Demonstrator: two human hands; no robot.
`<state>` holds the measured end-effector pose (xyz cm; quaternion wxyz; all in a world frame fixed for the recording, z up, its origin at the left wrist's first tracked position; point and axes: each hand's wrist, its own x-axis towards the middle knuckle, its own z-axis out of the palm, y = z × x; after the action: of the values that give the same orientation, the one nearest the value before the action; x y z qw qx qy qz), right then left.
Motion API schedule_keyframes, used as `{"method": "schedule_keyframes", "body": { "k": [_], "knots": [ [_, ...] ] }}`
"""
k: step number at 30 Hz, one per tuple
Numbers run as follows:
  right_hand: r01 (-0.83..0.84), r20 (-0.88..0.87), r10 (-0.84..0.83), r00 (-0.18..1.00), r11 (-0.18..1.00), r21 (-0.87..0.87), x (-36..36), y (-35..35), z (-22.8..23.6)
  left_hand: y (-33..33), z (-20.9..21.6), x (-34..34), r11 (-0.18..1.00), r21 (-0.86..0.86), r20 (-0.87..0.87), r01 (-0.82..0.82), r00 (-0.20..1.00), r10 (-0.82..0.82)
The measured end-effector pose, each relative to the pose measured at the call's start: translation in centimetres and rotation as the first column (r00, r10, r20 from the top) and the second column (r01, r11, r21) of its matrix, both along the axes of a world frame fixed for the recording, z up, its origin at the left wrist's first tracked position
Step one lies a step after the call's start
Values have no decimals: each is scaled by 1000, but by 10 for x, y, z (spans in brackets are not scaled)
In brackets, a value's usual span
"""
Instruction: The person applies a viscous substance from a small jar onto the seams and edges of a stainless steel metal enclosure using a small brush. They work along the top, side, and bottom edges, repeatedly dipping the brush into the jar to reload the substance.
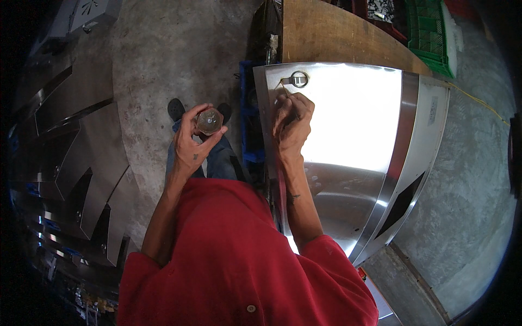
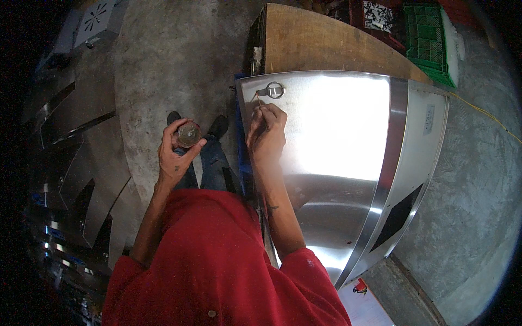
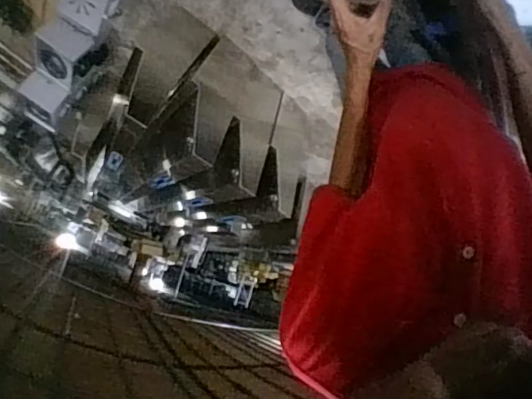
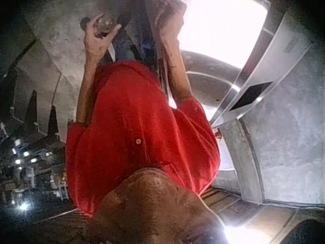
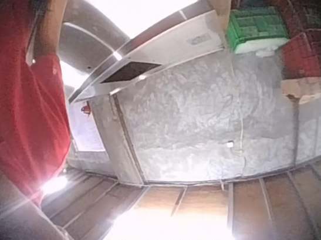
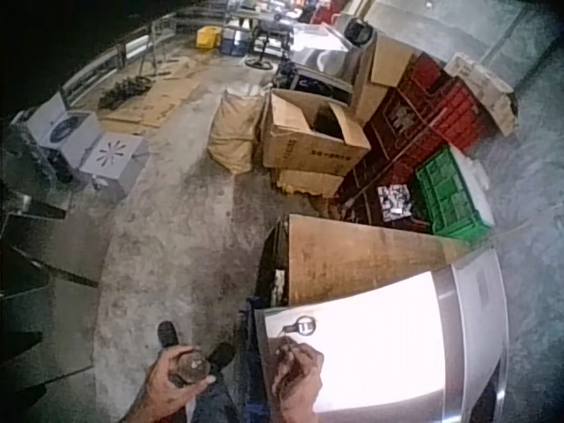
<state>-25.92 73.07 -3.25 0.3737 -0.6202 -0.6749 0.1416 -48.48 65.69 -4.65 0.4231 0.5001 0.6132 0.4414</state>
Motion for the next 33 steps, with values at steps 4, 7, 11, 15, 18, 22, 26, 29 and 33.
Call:
{"method": "schedule_keyframes", "body": {
  "k": [4, 7, 11, 15, 18, 22, 26, 29, 33],
  "knots": [
    [-6, -46, 8, 999, 999, 54, -2, 0, 0, 1, 3, 0, 1000, -2, -1, -2, 1000, 2],
    [-6, -75, 10, 997, 998, 62, 0, -1, -4, 1, 3, 1, 1000, -8, 13, -4, 1000, 5],
    [28, -117, -25, 993, 999, 29, 0, -2, -8, 3, 3, -2, 999, -47, 21, 23, 1000, -22],
    [46, -116, -50, 992, 998, -35, 0, -2, -2, 4, 4, -1, 999, -30, -2, 23, 1000, -23],
    [56, -137, -64, 988, 996, -64, -2, -3, 0, 5, 2, 0, 999, -31, 13, 14, 1000, -13],
    [60, -120, -63, 991, 998, -24, -3, -2, -3, 7, 7, 1, 999, -45, 10, 16, 1000, -15],
    [-1, -44, 2, 999, 1000, 11, 0, -2, 0, 6, 5, 2, 999, -34, 12, 16, 1000, -16],
    [-27, -143, 44, 989, 992, 121, 3, -3, -8, 7, 8, 3, 998, -51, 18, 20, 1000, -19],
    [78, -177, -32, 984, 962, 261, 7, 8, -13, 8, 8, 2, 998, -59, 13, 33, 999, -32]
  ]
}}
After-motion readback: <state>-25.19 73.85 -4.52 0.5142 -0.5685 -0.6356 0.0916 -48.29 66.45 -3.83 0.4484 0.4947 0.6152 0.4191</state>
